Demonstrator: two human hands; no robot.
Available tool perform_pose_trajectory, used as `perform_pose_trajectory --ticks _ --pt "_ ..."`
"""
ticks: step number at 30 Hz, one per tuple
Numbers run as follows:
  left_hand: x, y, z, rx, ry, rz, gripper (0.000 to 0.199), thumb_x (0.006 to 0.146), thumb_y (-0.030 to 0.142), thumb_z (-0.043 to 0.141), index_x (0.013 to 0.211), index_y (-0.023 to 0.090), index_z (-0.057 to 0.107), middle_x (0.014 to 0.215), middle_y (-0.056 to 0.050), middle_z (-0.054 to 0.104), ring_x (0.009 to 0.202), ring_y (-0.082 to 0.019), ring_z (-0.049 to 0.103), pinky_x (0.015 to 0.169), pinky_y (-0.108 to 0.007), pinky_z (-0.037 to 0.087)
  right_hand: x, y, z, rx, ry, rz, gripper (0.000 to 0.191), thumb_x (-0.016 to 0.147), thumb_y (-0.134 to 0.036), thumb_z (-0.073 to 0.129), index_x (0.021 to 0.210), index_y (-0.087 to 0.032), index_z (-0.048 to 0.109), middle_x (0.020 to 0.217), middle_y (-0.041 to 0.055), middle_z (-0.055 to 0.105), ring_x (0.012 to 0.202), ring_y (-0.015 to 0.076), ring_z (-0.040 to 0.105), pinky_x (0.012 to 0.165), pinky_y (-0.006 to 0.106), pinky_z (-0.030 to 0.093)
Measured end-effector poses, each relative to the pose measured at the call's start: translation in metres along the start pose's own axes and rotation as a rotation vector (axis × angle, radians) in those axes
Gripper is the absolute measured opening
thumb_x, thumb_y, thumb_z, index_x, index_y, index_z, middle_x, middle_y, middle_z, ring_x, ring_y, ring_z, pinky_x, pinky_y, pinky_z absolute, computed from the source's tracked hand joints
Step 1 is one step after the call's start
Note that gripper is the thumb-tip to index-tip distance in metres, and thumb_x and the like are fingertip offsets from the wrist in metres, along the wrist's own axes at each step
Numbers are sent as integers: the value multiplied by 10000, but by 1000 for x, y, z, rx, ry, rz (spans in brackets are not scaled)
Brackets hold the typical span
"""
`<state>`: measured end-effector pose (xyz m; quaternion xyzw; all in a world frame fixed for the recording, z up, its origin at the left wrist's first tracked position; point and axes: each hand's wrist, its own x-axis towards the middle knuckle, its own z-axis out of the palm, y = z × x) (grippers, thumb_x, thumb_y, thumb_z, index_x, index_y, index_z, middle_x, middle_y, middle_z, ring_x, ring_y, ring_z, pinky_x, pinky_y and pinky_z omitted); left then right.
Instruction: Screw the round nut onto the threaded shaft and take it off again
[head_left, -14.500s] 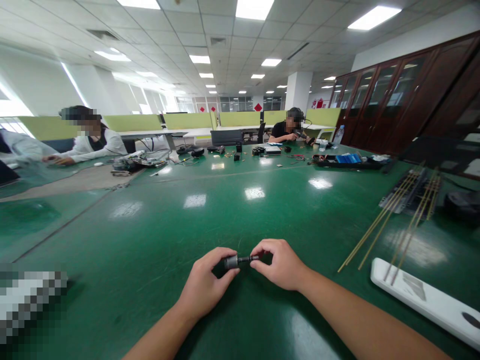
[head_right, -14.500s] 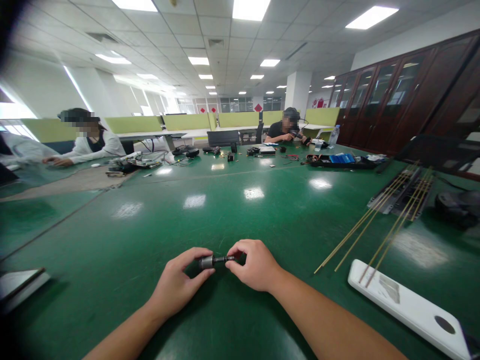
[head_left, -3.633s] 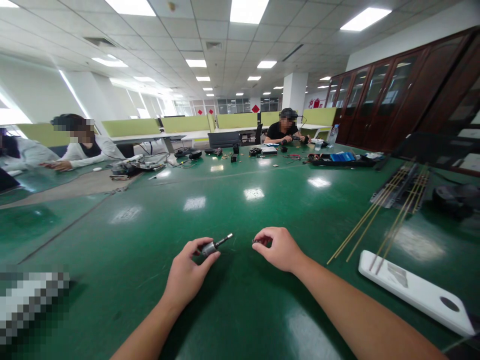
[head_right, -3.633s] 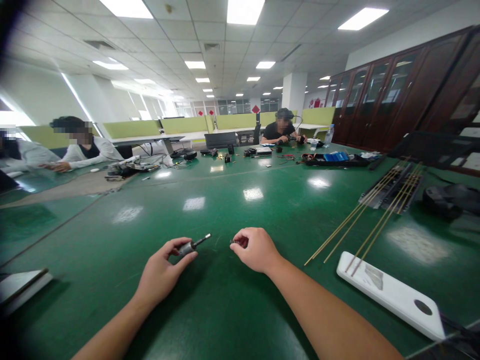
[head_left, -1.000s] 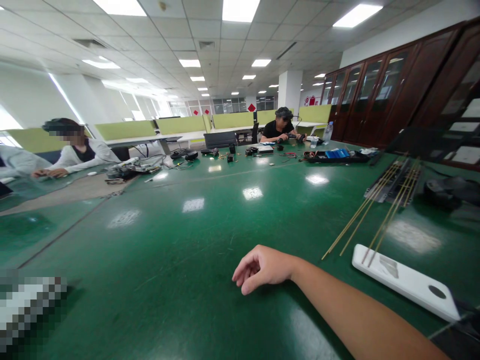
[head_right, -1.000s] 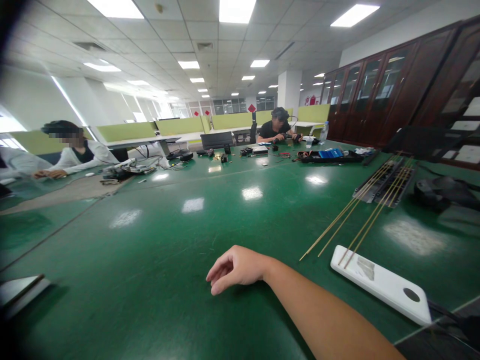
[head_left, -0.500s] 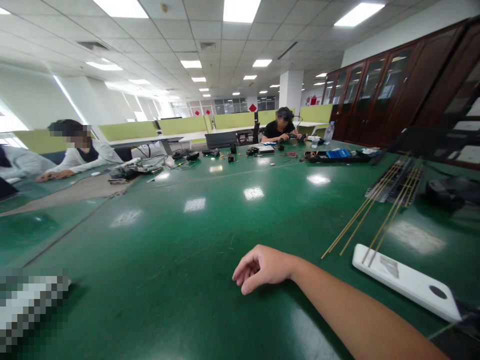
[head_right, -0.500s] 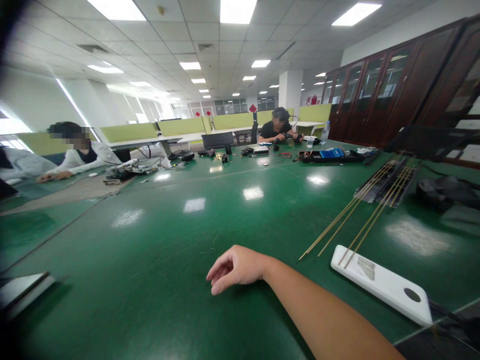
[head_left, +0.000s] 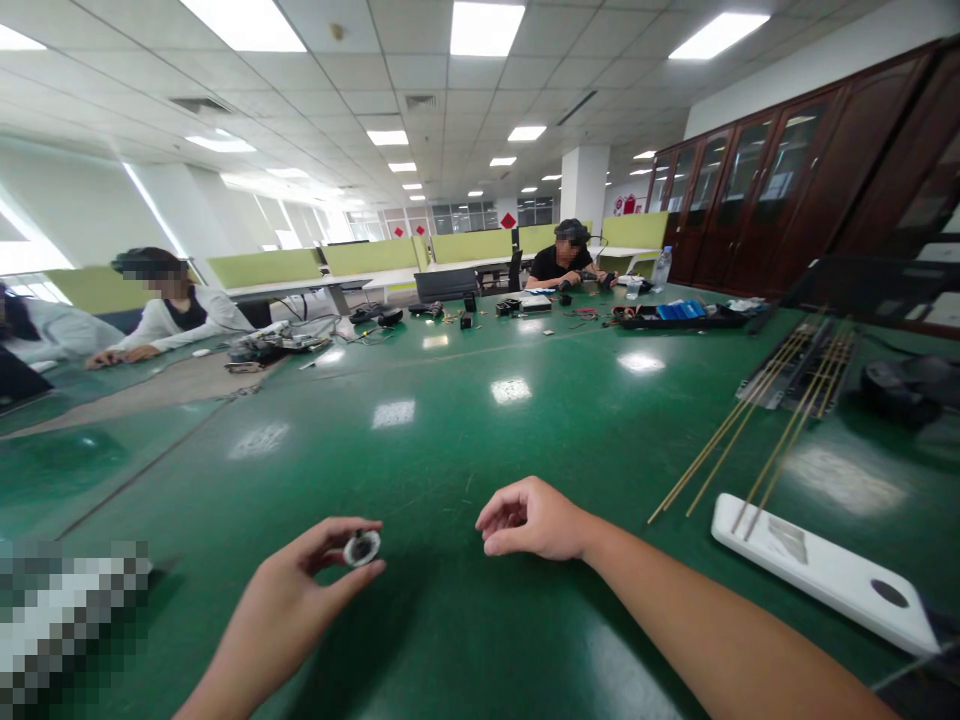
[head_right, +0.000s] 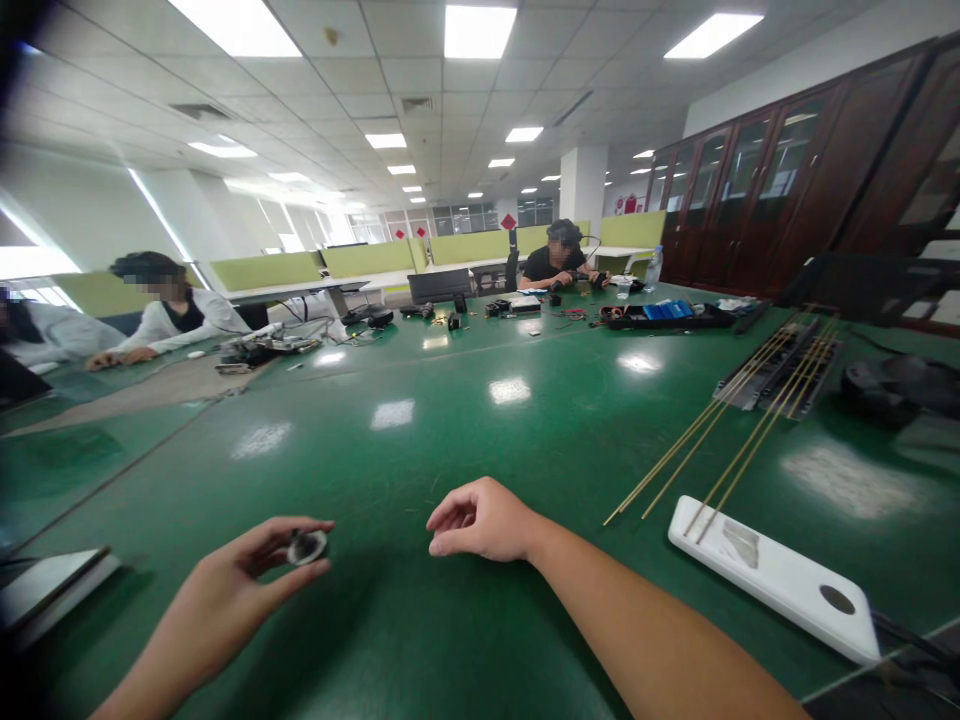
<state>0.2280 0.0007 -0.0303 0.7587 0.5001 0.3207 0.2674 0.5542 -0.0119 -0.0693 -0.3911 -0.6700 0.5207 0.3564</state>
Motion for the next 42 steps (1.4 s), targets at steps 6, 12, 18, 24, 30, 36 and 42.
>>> perform_pose_trajectory --ticks 6,12,18,24,30,36,42 --pt "49 20 84 -36 -160 181 342 873 405 660 1190 278 669 1169 -42 685 1045 -244 652 878 -350 548 2 3 -8 -389 373 -94 568 713 -196 758 1256 -214 594 1013 42 691 820 151 628 749 283 489" --pt "35 0 103 -80 -199 203 380 858 323 702 1225 308 602 1197 -12 657 1110 -216 614 1005 -355 468 0 4 1 -533 271 -150 625 659 -178 779 1250 -246 591 1071 31 659 879 173 611 796 293 488" --pt "36 -6 100 -90 -160 230 273 846 294 724 1098 287 619 1066 16 677 989 -186 638 885 -301 499 0 -1 7 -599 257 -164 522 669 -239 793 1168 -246 640 1032 25 659 901 192 610 828 309 479" --pt "34 -7 100 -73 -125 344 267 867 308 716 1117 300 620 1089 19 676 1005 -172 638 911 -290 492 0 -4 9 -636 263 -186 351 754 -299 744 1096 -238 695 965 23 676 870 180 621 799 289 471" --pt "31 -4 100 -56 -118 379 264 869 305 717 1117 309 626 1082 26 680 997 -162 641 906 -277 497 0 -5 13 -627 240 -223 210 810 -308 712 1006 -233 734 910 10 696 840 156 635 773 258 462" --pt "28 -3 100 -58 -108 367 265 866 311 718 1117 308 632 1084 25 682 999 -162 642 909 -279 500 0 -6 13 -640 235 -232 165 812 -308 719 950 -222 748 854 6 700 792 145 634 734 246 452" --pt "27 -2 102 -59 -97 334 266 854 320 731 1105 310 643 1081 24 690 1000 -173 647 911 -294 504 1 -7 13 -635 238 -230 151 815 -304 720 936 -219 749 834 3 696 772 138 630 720 240 446"
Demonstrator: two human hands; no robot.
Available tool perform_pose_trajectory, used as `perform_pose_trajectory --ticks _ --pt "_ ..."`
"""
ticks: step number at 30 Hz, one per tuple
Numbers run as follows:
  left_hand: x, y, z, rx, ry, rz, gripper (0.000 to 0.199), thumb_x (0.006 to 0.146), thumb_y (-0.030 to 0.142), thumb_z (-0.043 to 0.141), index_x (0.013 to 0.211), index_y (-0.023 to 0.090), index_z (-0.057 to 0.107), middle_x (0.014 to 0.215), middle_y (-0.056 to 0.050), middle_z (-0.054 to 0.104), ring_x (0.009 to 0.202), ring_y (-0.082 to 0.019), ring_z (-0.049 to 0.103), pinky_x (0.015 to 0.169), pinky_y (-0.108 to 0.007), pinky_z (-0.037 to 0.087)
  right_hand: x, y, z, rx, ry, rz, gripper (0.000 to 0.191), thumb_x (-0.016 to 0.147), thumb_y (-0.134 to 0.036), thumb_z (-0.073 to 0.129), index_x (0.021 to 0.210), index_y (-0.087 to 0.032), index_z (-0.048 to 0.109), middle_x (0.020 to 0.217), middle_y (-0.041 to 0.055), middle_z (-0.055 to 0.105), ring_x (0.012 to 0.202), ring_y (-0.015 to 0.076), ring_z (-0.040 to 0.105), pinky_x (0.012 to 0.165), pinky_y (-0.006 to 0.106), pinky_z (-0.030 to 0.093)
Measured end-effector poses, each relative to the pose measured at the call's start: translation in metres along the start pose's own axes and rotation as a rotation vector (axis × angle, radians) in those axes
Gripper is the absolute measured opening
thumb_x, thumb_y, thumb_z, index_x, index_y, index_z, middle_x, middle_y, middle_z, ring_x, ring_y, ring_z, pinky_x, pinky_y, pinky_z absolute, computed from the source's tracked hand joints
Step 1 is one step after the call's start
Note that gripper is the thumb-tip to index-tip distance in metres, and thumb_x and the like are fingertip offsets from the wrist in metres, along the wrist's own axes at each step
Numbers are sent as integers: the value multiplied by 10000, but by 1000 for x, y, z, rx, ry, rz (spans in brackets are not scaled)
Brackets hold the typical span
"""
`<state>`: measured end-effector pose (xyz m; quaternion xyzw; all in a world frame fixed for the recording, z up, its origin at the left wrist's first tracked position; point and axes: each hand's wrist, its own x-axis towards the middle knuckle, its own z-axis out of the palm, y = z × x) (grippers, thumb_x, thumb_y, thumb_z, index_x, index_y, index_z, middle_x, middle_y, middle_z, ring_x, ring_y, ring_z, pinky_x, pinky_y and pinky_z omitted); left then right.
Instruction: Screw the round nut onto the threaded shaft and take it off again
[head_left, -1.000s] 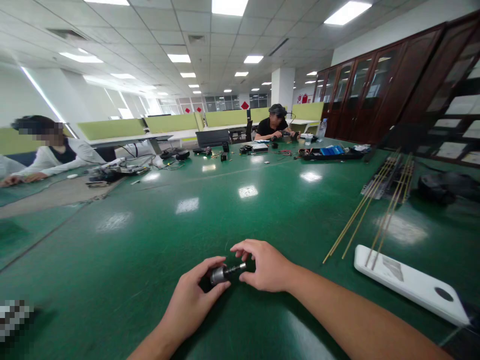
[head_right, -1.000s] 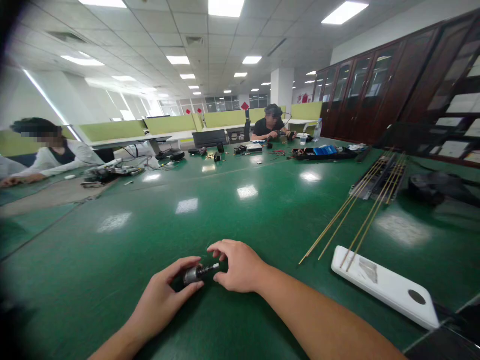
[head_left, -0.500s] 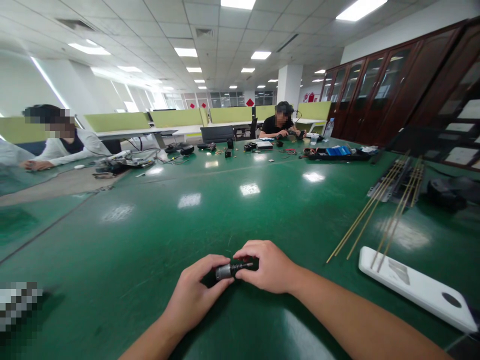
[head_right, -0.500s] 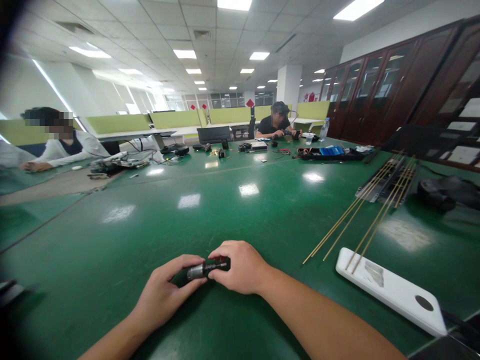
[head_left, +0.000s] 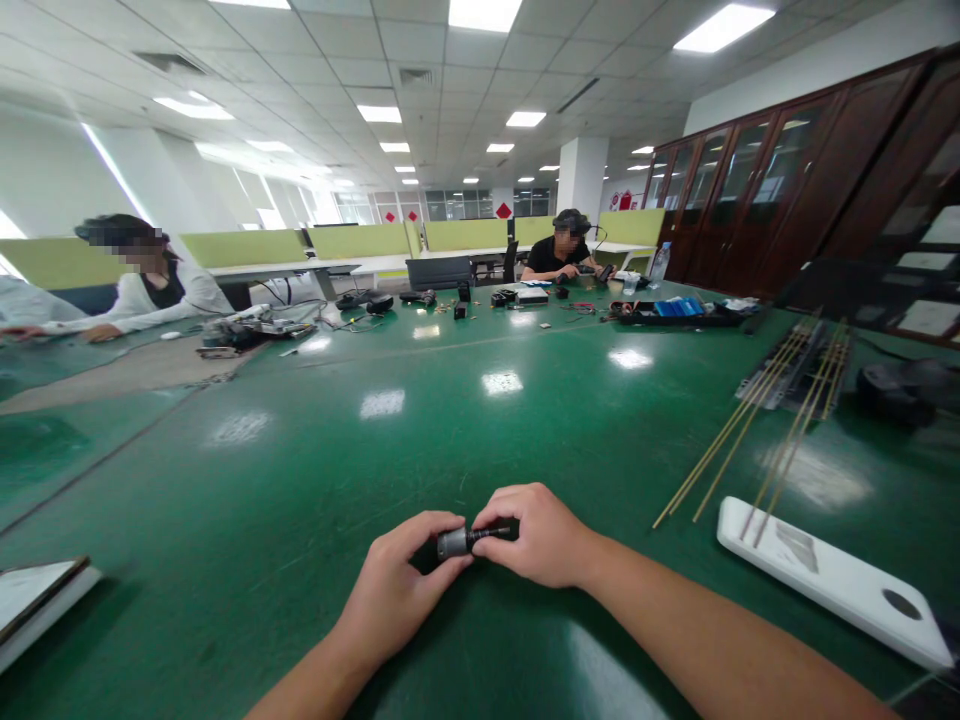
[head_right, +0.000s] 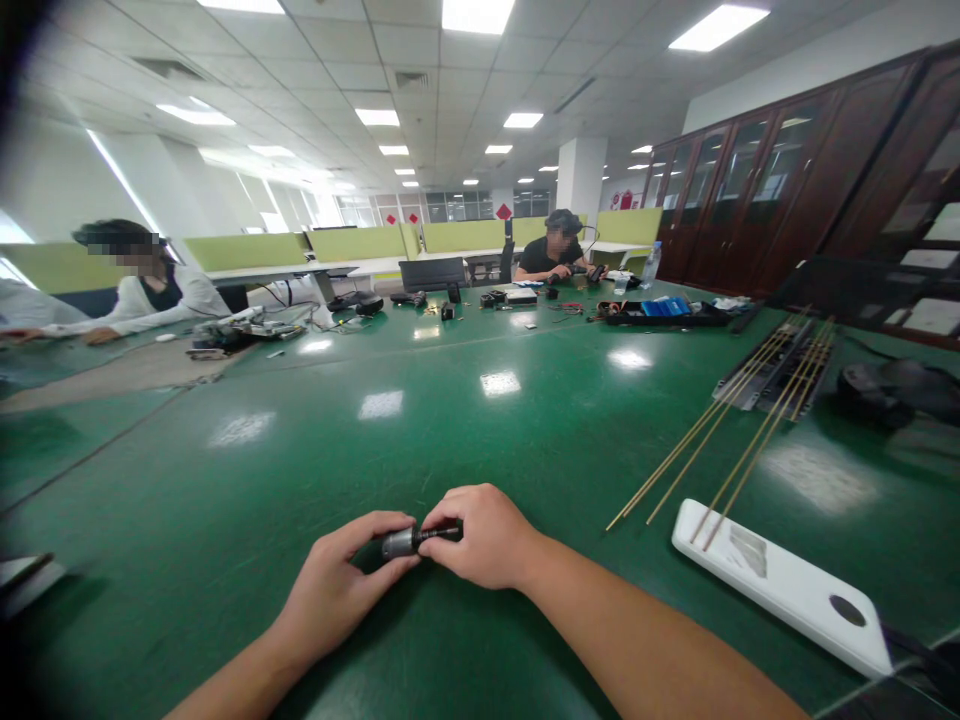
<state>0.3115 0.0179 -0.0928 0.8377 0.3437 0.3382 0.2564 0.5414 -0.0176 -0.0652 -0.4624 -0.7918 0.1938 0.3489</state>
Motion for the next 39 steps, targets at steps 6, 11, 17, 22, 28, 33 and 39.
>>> perform_pose_trajectory --ticks 6,11,17,22,28,33,39 --pt "1 0 0 7 5 -6 269 852 320 732 1107 309 646 1083 18 691 1003 -181 648 917 -309 508 0 1 1 -3 -1 1 150 821 -307 715 936 -218 753 827 3 695 762 136 627 715 241 445" --pt "1 1 -1 10 6 -7 261 851 314 731 1100 299 654 1078 7 694 1000 -187 653 910 -311 518 -1 0 0 -7 -4 10 156 820 -312 715 937 -218 757 829 9 700 763 142 629 714 245 445" --pt "2 2 -1 -2 14 3 257 850 315 723 1095 263 668 1073 -31 700 995 -213 664 900 -329 538 -1 1 0 -13 -6 18 154 815 -309 720 934 -220 761 819 7 698 754 142 626 705 246 445" --pt "3 4 -2 2 16 1 253 845 304 726 1090 268 672 1069 -28 702 992 -214 668 899 -333 543 0 0 -2 -18 -6 25 150 815 -305 719 930 -219 762 814 9 697 743 144 624 698 249 449" --pt "2 3 -2 1 7 -8 258 851 300 724 1100 285 660 1084 -9 697 1004 -201 657 912 -327 526 0 -1 -2 -23 -8 25 157 814 -305 718 936 -218 763 819 12 700 752 147 629 713 252 455" --pt "2 1 -2 4 0 -15 262 858 306 721 1110 310 648 1099 19 690 1018 -181 648 929 -314 509 0 0 -2 -26 -9 20 145 819 -296 711 926 -213 763 810 9 699 743 140 626 713 246 453" --pt "1 0 -3 -3 7 -11 267 856 306 726 1111 308 647 1094 20 690 1013 -178 649 925 -312 510 0 0 -3 -29 -5 21 143 816 -290 711 921 -209 764 808 15 702 735 144 626 709 250 453"
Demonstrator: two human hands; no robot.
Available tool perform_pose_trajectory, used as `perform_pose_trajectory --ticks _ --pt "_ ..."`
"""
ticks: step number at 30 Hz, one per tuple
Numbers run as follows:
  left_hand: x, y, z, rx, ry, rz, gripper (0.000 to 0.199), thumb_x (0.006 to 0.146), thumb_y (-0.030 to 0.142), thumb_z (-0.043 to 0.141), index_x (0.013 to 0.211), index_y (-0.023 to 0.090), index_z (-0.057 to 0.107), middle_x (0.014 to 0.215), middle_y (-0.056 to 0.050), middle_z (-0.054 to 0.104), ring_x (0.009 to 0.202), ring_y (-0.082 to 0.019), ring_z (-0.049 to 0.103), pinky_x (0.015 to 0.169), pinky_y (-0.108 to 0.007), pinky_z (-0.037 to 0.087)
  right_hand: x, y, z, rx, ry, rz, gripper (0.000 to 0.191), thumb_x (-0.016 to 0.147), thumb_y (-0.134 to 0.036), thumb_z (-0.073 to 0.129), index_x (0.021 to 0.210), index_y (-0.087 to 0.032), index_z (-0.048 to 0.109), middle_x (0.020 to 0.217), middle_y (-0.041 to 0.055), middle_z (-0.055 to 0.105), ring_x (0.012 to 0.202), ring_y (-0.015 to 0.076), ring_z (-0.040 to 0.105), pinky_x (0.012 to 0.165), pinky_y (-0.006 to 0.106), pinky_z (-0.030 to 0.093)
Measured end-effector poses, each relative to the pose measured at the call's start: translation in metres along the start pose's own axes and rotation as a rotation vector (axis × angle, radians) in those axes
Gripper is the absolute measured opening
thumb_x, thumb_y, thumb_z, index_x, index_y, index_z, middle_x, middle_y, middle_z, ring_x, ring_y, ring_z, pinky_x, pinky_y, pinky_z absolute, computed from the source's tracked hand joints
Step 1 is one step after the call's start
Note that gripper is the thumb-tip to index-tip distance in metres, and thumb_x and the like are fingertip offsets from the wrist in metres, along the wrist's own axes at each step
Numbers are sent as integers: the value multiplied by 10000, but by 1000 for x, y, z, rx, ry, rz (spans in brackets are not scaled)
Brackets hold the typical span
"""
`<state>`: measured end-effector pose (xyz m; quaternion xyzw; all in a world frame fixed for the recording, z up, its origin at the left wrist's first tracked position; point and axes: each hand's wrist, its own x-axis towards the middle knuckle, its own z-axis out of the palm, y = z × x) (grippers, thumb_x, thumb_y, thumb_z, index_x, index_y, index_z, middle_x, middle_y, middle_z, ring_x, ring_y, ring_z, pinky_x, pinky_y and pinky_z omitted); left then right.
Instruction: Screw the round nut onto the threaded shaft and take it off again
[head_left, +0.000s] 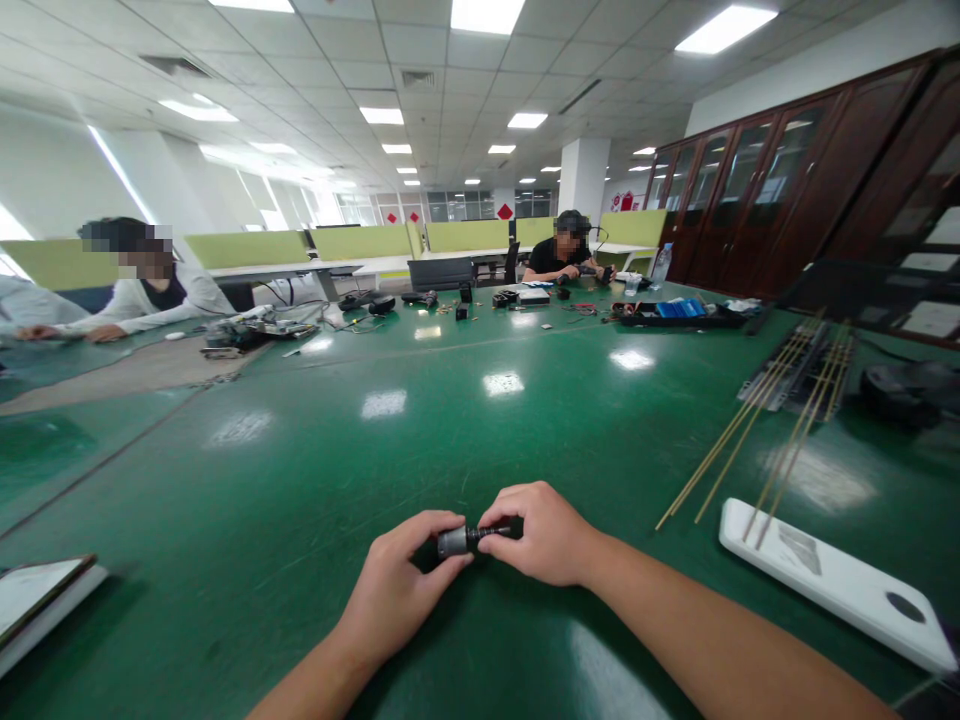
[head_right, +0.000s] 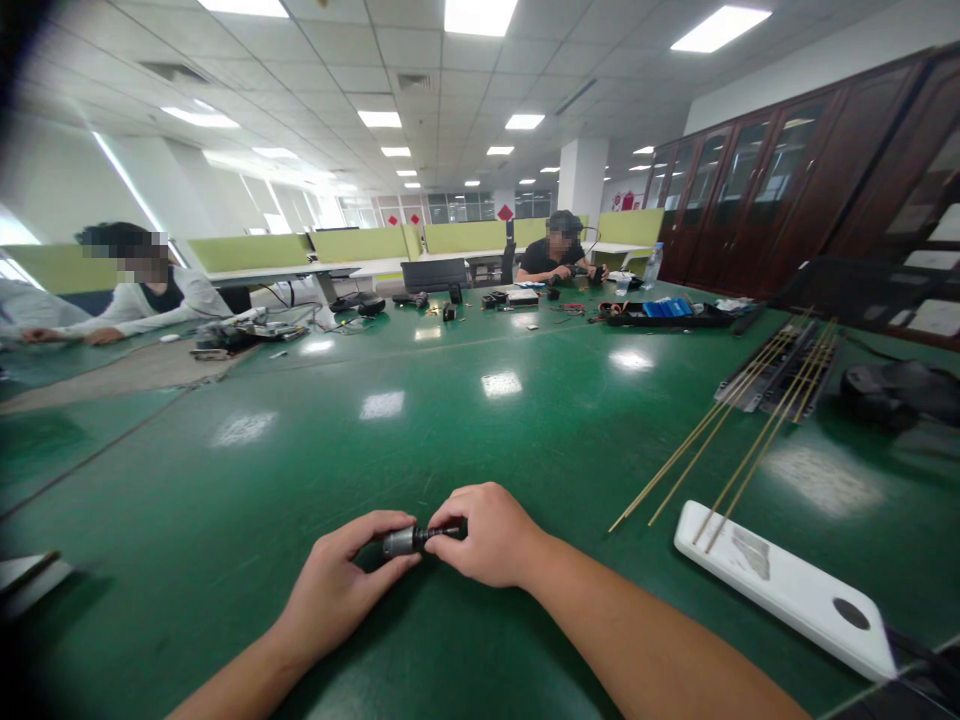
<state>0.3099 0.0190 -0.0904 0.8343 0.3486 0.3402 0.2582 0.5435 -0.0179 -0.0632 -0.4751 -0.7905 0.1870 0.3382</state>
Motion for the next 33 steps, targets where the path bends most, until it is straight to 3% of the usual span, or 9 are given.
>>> perform_pose_trajectory --ticks 26,33 --pt "2 -2 -4 21 30 9 281 845 310 725 1114 253 670 1094 -52 699 1025 -239 664 927 -377 545 0 0 -3 -21 6 9 138 810 -283 715 915 -203 757 812 22 708 733 151 635 718 263 464" --pt "1 -4 -6 42 39 -14 293 840 299 734 1124 284 664 1102 -20 695 1009 -220 653 912 -364 534 1 2 -5 -22 18 4 117 809 -270 711 893 -200 755 788 19 700 720 148 627 710 262 461"
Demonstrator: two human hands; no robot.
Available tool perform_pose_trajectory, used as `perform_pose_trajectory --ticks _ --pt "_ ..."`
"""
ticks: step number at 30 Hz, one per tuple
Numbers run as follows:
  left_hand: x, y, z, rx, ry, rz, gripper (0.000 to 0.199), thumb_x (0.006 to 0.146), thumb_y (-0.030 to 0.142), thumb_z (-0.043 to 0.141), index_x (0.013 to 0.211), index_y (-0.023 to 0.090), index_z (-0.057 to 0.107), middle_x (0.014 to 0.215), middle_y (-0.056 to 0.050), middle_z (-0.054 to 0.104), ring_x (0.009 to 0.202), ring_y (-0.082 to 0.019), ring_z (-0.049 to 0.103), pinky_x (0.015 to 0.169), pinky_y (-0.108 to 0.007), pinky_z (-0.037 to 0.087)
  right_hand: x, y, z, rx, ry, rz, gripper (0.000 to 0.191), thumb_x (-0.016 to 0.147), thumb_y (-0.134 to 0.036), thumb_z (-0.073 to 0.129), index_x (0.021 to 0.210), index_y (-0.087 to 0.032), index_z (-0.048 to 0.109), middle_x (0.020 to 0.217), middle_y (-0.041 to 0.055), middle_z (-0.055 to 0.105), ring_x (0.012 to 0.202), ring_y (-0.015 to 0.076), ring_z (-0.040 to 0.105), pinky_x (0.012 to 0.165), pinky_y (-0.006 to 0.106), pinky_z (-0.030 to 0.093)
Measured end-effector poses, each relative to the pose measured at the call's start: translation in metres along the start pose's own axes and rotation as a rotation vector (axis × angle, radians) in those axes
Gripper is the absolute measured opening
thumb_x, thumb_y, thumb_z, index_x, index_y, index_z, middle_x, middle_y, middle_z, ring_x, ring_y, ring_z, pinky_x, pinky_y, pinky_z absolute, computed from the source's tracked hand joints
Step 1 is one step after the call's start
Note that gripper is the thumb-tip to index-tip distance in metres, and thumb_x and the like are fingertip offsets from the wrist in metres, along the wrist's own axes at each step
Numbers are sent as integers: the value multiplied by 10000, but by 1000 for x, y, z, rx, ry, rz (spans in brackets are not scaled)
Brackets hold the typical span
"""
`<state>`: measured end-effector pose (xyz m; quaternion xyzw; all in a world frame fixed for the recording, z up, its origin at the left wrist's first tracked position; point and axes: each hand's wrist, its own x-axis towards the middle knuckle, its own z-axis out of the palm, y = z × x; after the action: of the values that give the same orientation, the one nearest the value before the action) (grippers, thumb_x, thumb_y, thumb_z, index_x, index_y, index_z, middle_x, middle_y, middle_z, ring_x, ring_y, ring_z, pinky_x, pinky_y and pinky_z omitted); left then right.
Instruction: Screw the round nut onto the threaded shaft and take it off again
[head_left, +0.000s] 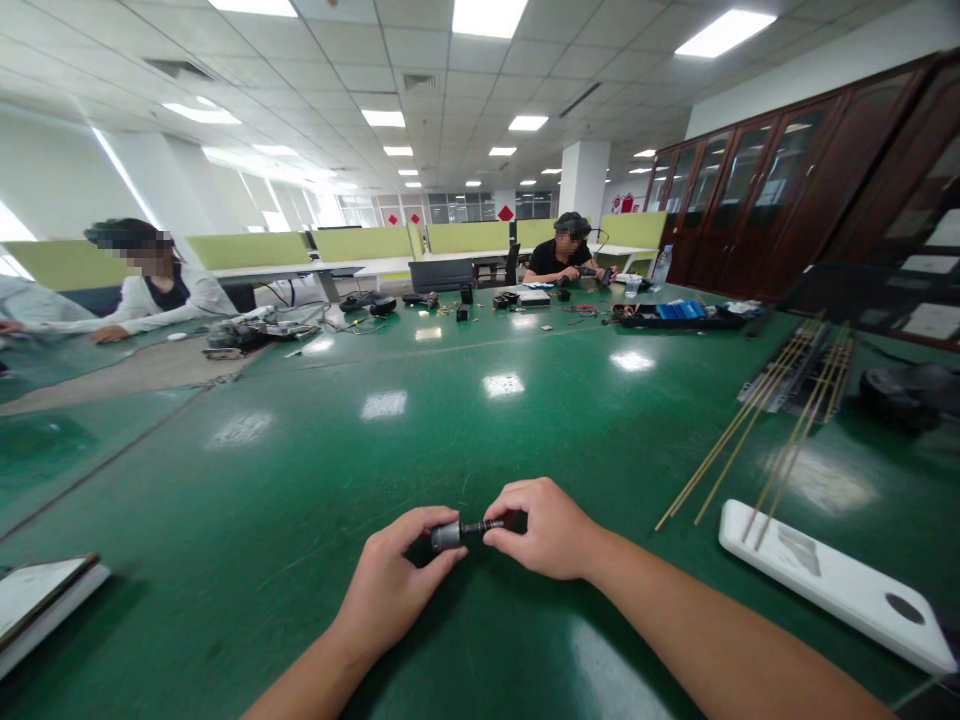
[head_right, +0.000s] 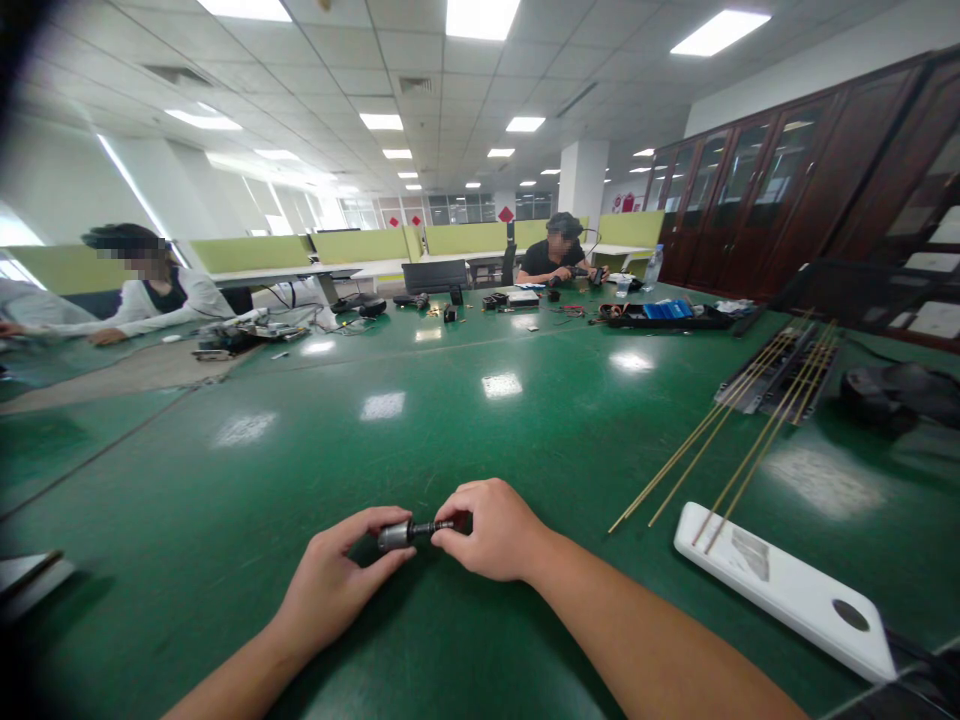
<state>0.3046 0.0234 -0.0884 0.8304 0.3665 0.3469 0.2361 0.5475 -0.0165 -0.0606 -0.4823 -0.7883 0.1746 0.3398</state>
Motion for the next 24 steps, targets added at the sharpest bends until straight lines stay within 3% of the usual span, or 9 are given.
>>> perform_pose_trajectory --ticks 24 --pt "0 -6 -2 4 12 -13 311 838 310 745 1135 307 652 1123 14 687 1014 -196 636 928 -339 498 -1 6 -1 7 3 15 119 820 -289 697 899 -216 750 802 2 694 732 139 625 737 256 461"
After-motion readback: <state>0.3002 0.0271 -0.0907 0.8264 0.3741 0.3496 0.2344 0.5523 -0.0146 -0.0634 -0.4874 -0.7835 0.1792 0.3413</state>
